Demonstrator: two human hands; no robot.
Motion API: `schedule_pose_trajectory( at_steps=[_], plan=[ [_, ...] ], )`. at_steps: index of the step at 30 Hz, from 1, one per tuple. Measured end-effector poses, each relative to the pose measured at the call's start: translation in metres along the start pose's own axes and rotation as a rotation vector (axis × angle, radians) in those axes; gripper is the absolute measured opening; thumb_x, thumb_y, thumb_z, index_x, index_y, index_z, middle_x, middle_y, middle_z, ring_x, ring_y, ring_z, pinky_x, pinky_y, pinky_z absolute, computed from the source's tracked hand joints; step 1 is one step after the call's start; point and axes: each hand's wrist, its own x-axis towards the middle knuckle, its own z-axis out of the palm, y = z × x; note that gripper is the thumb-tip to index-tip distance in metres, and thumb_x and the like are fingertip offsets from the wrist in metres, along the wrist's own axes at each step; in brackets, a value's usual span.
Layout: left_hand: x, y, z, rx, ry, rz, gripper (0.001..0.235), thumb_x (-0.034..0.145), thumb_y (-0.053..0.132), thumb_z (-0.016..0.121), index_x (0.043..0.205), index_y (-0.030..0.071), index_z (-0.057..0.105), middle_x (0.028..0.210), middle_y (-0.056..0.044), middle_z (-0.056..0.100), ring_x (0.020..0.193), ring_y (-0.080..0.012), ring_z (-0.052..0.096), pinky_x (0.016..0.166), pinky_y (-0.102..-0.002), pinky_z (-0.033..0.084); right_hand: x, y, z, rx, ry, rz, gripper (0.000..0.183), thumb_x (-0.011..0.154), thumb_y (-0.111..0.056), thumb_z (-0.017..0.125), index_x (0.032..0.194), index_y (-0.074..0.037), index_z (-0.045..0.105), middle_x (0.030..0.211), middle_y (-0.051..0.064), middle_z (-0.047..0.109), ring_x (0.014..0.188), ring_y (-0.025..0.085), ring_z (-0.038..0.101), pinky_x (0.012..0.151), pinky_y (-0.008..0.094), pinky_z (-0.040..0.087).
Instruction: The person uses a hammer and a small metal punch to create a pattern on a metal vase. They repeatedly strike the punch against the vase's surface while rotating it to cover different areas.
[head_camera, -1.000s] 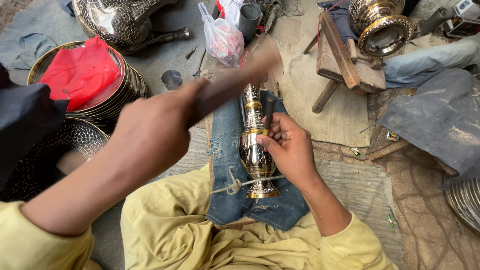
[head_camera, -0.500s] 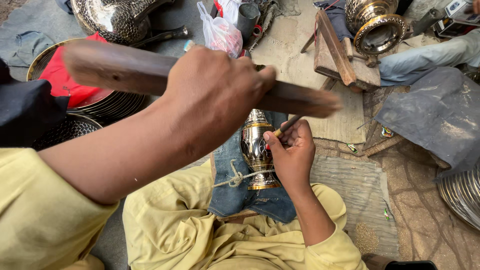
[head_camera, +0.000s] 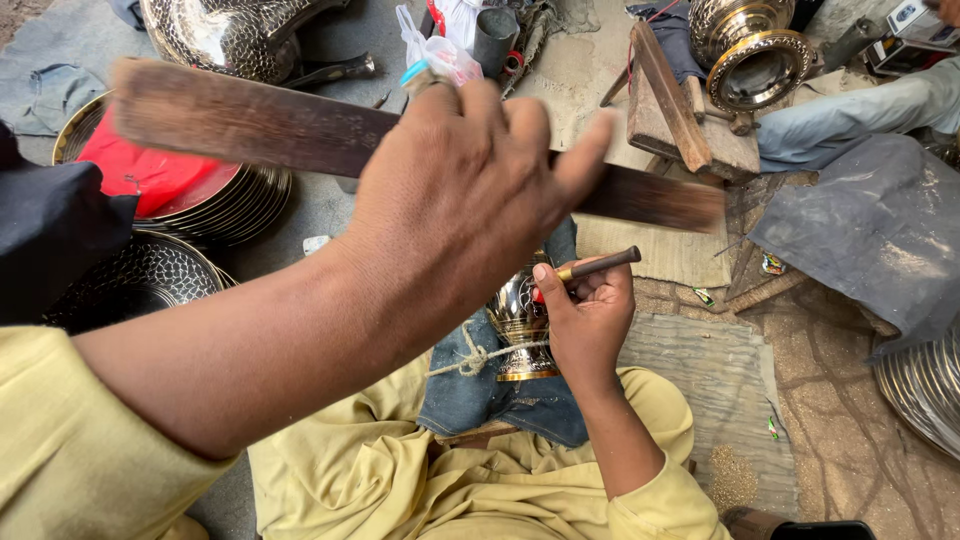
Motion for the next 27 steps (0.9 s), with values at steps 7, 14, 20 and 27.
schedule_pose_trajectory(
  at_steps=[7, 14, 20, 27],
  plan=[
    [0.017, 0.011, 0.004, -0.471, 0.002, 0.051, 0.076, 0.078, 0.034, 0.07, 0.149, 0.019, 0.044, 0.097, -0.009, 0.064, 0.069, -0.027, 0.069, 0.053, -0.041, 0.053, -0.007, 0.014, 0.0, 0.038, 0.054, -0.039, 0.033, 0.093, 0.008, 0.073, 0.114, -0.001, 0.05, 0.101, 0.007, 0.065, 0.089, 0.007, 0.063, 0.081, 0.023, 0.054],
    [0.032, 0.01, -0.005, -0.334, -0.262, 0.1, 0.021, 0.096, 0.026, 0.063, 0.109, 0.01, 0.063, 0.084, -0.006, 0.07, 0.077, -0.0272, 0.072, 0.059, -0.041, 0.052, -0.002, 0.008, 0.002, -0.038, 0.007, -0.03, 0.027, 0.094, 0.007, 0.072, 0.111, -0.002, 0.052, 0.097, 0.006, 0.066, 0.086, 0.007, 0.065, 0.077, 0.023, 0.055],
    [0.022, -0.012, -0.009, -0.289, -0.239, -0.002, 0.018, 0.088, 0.022, 0.064, 0.102, 0.011, 0.064, 0.079, -0.007, 0.071, 0.069, -0.0273, 0.073, 0.054, -0.041, 0.052, 0.008, -0.008, 0.0, -0.048, -0.115, 0.041, 0.028, 0.094, 0.003, 0.075, 0.106, -0.003, 0.05, 0.088, 0.006, 0.067, 0.075, 0.009, 0.066, 0.07, 0.023, 0.056],
    [-0.027, -0.026, 0.023, -0.467, -0.528, -0.198, 0.017, 0.099, 0.015, 0.058, 0.116, 0.015, 0.061, 0.078, -0.009, 0.069, 0.075, -0.0327, 0.072, 0.064, -0.048, 0.054, 0.021, -0.012, -0.002, -0.063, -0.213, 0.113, 0.029, 0.09, 0.002, 0.078, 0.108, -0.001, 0.056, 0.089, 0.006, 0.068, 0.079, 0.009, 0.066, 0.07, 0.022, 0.058]
  ],
)
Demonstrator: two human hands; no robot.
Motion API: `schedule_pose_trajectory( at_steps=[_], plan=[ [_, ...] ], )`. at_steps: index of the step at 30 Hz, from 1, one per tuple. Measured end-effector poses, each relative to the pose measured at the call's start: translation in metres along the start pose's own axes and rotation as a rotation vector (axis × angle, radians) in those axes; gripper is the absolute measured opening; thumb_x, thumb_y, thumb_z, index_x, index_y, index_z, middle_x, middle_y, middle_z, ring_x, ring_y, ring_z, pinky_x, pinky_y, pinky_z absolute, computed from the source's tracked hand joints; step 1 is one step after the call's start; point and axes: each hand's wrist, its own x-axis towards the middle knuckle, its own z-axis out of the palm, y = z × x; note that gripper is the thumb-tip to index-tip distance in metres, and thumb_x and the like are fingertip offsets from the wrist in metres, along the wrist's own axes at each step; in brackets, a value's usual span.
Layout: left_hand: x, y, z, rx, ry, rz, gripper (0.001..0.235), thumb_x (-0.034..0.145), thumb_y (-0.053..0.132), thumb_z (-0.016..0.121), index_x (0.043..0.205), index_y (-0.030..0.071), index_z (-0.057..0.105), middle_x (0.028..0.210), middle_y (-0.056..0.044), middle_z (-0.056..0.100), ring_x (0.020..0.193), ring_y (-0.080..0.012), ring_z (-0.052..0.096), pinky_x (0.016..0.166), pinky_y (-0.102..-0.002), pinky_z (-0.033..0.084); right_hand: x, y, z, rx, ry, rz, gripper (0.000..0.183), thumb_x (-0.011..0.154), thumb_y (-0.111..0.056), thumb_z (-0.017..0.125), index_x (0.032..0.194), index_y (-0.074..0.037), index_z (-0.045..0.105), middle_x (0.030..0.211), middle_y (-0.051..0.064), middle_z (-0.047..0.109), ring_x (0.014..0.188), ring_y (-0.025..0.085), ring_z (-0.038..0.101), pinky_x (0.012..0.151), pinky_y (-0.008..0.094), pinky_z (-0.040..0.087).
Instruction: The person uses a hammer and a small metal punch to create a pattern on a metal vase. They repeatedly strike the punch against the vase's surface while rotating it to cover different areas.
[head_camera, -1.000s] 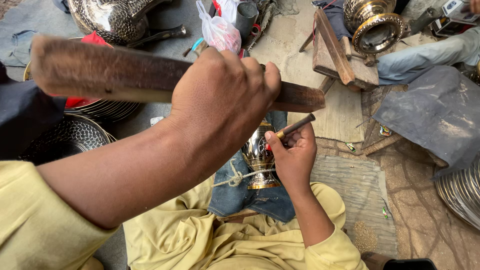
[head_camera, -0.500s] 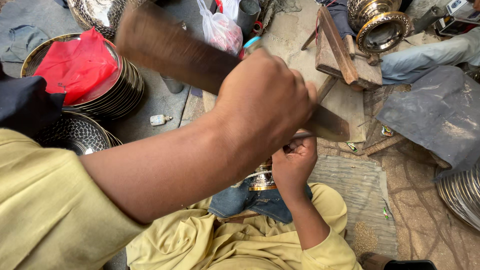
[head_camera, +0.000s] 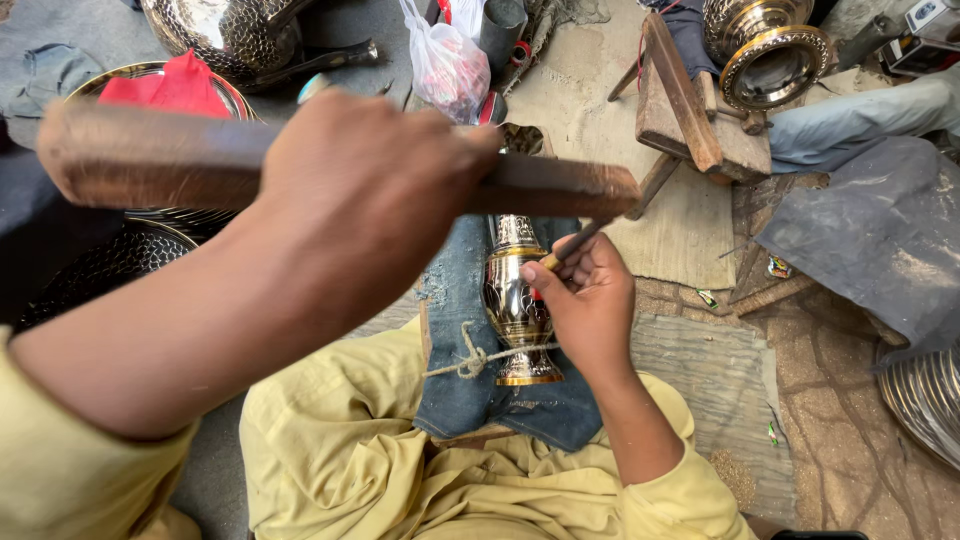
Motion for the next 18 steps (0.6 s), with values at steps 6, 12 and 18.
schedule_pose_trajectory(
  at_steps=[6, 12, 18],
  plan=[
    [-0.06, -0.003, 0.093, -0.419, 0.091, -0.232, 0.09, 0.072, 0.018, 0.076, 0.152, 0.011, 0.034, 0.099, -0.018, 0.064, 0.094, -0.0363, 0.065, 0.08, -0.049, 0.052, 0.044, -0.007, -0.033, 0.051, -0.378, 0.109, 0.039, 0.088, 0.005, 0.075, 0.125, 0.003, 0.063, 0.091, 0.003, 0.069, 0.084, 0.009, 0.067, 0.077, 0.024, 0.056],
    [-0.109, 0.045, 0.167, -0.822, -0.132, -0.526, 0.101, 0.071, 0.006, 0.073, 0.16, 0.03, 0.033, 0.104, -0.012, 0.064, 0.083, -0.0355, 0.069, 0.073, -0.047, 0.056, 0.075, -0.01, -0.032, 0.065, -0.765, 0.17, 0.044, 0.089, 0.003, 0.073, 0.128, -0.005, 0.056, 0.096, 0.003, 0.07, 0.091, 0.009, 0.069, 0.082, 0.027, 0.059],
    [-0.117, 0.068, 0.192, -0.659, -0.08, -0.624, 0.104, 0.069, 0.003, 0.072, 0.16, 0.032, 0.031, 0.105, -0.008, 0.065, 0.081, -0.0327, 0.069, 0.068, -0.045, 0.057, 0.097, -0.027, -0.024, -0.086, -1.051, 0.184, 0.046, 0.089, -0.001, 0.073, 0.133, -0.003, 0.061, 0.088, 0.002, 0.063, 0.083, 0.009, 0.06, 0.077, 0.027, 0.053]
  ],
)
